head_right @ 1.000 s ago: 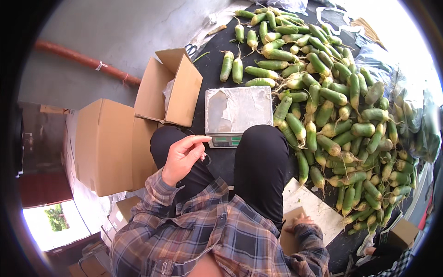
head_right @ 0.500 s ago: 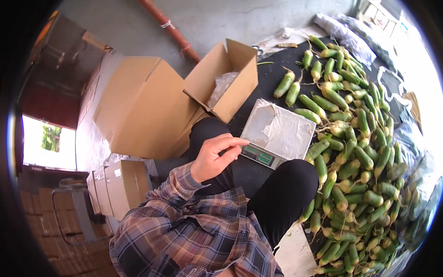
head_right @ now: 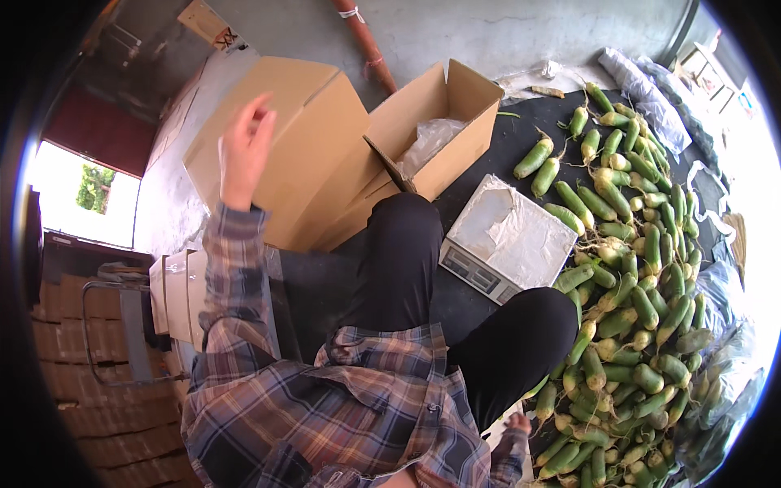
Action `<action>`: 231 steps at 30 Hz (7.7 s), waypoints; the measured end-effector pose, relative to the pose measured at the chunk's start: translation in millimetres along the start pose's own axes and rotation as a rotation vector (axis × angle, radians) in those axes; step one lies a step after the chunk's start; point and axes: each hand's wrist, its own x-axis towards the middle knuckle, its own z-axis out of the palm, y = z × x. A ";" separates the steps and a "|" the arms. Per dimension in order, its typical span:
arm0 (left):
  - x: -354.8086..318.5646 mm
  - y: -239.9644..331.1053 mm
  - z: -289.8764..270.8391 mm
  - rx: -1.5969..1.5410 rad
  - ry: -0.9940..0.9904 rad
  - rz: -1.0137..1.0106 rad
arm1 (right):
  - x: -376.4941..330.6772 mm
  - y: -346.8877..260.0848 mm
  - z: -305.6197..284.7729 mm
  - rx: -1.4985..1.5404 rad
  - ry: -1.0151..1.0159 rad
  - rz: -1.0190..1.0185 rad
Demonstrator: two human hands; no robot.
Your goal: Picking up radishes from a large pile on the floor and packing them into plastic bags and then into cardboard boxes, using a scale to weigh the bags.
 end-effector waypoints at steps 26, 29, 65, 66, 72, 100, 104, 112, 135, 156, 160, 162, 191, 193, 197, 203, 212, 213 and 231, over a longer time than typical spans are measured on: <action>160.4 -9.4 -105.8 0.474 0.163 0.372 | -165.9 -464.3 152.2 0.015 -0.170 -1.162; 146.9 34.7 -144.0 0.224 0.293 0.156 | -206.6 -482.3 211.8 -0.059 -0.178 -1.175; -95.5 109.2 133.2 -0.208 -0.335 0.723 | -177.1 -466.7 176.7 0.054 -0.266 -0.728; -81.9 90.7 126.6 -0.182 -0.311 0.626 | -173.8 -468.4 177.7 0.022 -0.269 -0.759; -47.7 -26.3 124.0 -0.415 -0.301 0.001 | -177.3 -490.6 207.3 -0.086 -0.333 -0.745; 27.8 -124.8 439.3 0.202 -0.807 0.121 | -175.6 -501.1 211.6 -0.317 -0.136 -0.892; 47.9 -141.7 409.1 -0.123 -0.452 -0.022 | -158.9 -499.2 204.9 -0.325 -0.128 -0.880; 63.4 -146.9 324.0 -0.282 -0.461 -0.275 | -137.1 -509.4 210.0 -0.353 -0.108 -1.069; 4.9 -12.7 219.4 -1.431 -0.386 -0.614 | -292.7 -487.7 588.3 -0.833 -0.505 -1.515; 46.9 -134.8 212.9 -1.113 0.102 -0.814 | -276.6 -520.2 576.0 -0.055 -0.800 -0.844; 40.5 -77.3 212.0 0.042 0.244 -0.178 | -268.8 -527.3 569.4 0.008 -0.880 -0.742; 41.6 -30.2 197.8 -0.065 0.141 0.062 | -267.4 -531.2 563.7 -0.008 -0.874 -0.740; 50.1 -4.8 197.1 -0.940 -0.743 -0.233 | -272.4 -549.5 491.3 0.179 -0.733 -0.894; 46.4 3.0 192.1 -1.166 -0.937 -0.161 | -271.6 -545.7 495.4 0.096 -0.835 -0.861; 38.3 20.8 188.6 -1.296 -1.157 -0.077 | -265.1 -539.6 501.5 0.088 -0.804 -0.893; 23.4 36.5 183.5 -0.996 -1.087 0.181 | -271.5 -531.6 507.3 0.265 -0.763 -0.695; 66.7 -19.0 210.0 -0.893 -0.204 -0.319 | -278.1 -557.7 458.0 0.313 -0.630 -0.768; 75.2 -32.7 218.9 -0.894 -0.206 -0.317 | -279.2 -561.5 446.2 0.337 -0.593 -0.788; 52.3 27.5 243.2 -0.876 -0.783 -0.047 | -259.6 -542.3 348.1 0.484 -0.803 -0.857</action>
